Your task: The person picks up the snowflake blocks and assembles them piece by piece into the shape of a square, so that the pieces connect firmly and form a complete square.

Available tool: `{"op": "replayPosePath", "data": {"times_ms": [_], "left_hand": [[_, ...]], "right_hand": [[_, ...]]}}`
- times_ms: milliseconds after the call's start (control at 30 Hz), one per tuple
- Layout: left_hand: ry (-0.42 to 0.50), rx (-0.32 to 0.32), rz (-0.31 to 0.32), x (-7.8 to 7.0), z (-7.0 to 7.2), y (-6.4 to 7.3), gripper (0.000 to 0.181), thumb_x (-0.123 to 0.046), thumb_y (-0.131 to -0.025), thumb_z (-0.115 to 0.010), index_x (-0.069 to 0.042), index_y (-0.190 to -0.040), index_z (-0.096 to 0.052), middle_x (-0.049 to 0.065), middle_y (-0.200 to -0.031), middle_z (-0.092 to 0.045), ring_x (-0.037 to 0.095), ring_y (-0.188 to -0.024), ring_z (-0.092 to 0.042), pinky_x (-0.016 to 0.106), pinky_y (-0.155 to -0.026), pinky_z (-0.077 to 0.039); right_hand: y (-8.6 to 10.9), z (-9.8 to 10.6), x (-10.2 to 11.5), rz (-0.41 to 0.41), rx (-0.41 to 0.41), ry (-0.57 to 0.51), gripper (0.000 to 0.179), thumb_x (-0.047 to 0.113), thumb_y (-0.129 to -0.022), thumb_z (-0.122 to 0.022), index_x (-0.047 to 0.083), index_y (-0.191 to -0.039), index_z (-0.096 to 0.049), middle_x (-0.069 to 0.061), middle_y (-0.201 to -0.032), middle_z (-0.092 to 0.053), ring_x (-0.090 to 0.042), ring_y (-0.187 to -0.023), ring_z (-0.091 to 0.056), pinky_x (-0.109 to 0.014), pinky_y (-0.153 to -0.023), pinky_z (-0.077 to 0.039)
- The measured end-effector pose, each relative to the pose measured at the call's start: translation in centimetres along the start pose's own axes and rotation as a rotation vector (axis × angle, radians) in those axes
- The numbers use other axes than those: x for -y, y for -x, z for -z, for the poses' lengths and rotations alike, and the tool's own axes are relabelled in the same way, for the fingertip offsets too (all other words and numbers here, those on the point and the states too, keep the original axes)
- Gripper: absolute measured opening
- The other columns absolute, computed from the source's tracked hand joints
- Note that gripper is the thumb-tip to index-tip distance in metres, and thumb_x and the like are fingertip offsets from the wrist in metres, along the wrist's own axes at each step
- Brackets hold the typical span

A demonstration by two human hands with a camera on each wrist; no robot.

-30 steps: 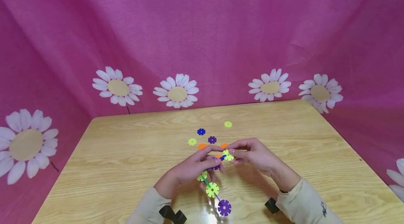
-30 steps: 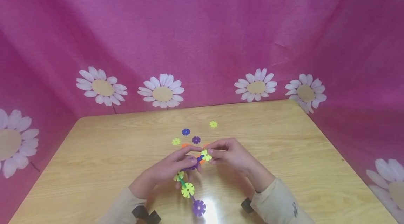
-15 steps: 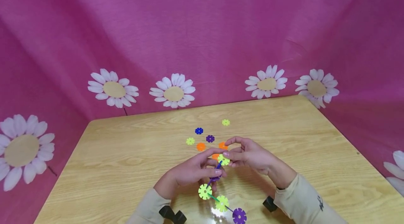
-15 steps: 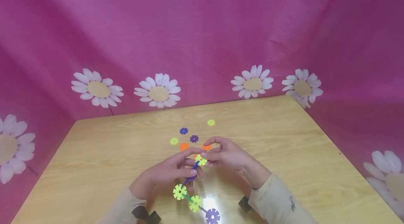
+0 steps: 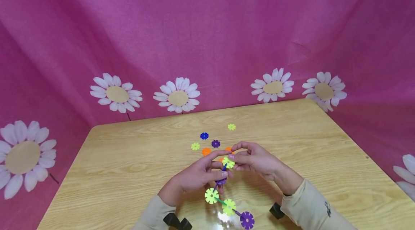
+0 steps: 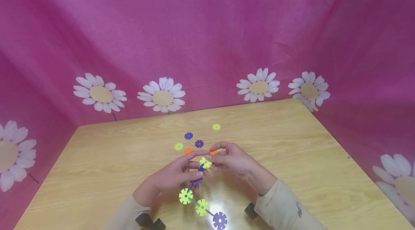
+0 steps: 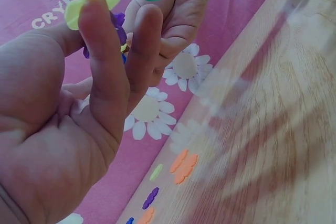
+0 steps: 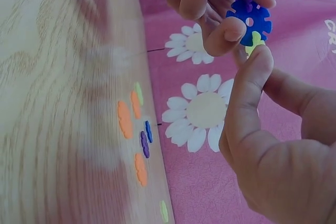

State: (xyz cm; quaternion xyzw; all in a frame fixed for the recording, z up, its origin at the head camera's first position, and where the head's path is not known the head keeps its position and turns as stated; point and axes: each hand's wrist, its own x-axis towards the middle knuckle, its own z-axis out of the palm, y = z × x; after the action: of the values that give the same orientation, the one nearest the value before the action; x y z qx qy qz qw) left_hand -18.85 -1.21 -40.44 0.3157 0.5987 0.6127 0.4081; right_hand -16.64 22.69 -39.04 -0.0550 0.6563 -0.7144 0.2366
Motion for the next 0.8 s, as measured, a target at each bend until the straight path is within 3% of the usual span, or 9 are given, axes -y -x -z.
{"op": "replayPosePath", "data": {"times_ms": [167, 333, 633, 800], "left_hand": [[-0.023, -0.018, -0.031, 0.0, 0.1, 0.1, 0.051, -0.018, -0.104, -0.055, -0.025, -0.150, -0.034, 0.039, -0.130, -0.053, 0.015, -0.072, -0.074, 0.022, -0.046, -0.034], [-0.046, -0.053, -0.008, 0.0, 0.3, 0.3, 0.048, -0.019, -0.103, -0.056, -0.029, -0.147, -0.039, 0.032, -0.128, -0.058, 0.015, -0.073, -0.073, 0.022, -0.048, -0.039], [-0.093, -0.018, -0.009, -0.1, 0.5, 0.3, 0.049, -0.019, -0.104, -0.054, -0.028, -0.149, -0.036, 0.011, -0.124, -0.068, 0.016, -0.075, -0.073, 0.023, -0.047, -0.033], [-0.112, -0.019, -0.009, -0.1, 0.5, 0.4, 0.046, -0.020, -0.104, -0.053, -0.034, -0.145, -0.038, 0.010, -0.124, -0.068, 0.015, -0.075, -0.073, 0.023, -0.047, -0.035]], "right_hand": [[-0.3, -0.1, 0.4, -0.003, 0.016, 0.011, 0.042, 0.017, -0.096, -0.068, -0.004, -0.123, -0.044, 0.001, -0.085, -0.072, -0.007, -0.073, -0.067, -0.022, -0.074, -0.059], [-0.6, -0.1, 0.4, -0.015, 0.010, 0.055, 0.049, 0.019, -0.096, -0.067, -0.008, -0.128, -0.043, -0.002, -0.089, -0.072, -0.010, -0.076, -0.069, -0.027, -0.078, -0.060], [-1.1, 2.0, 0.8, -0.038, -0.046, 0.137, 0.054, 0.023, -0.101, -0.060, -0.013, -0.136, -0.041, -0.006, -0.095, -0.061, -0.013, -0.082, -0.068, -0.027, -0.079, -0.060], [-2.4, 3.3, 1.5, -0.057, -0.071, 0.197, 0.051, 0.022, -0.103, -0.056, -0.015, -0.135, -0.042, -0.008, -0.096, -0.060, -0.012, -0.081, -0.068, -0.028, -0.079, -0.060]]}}
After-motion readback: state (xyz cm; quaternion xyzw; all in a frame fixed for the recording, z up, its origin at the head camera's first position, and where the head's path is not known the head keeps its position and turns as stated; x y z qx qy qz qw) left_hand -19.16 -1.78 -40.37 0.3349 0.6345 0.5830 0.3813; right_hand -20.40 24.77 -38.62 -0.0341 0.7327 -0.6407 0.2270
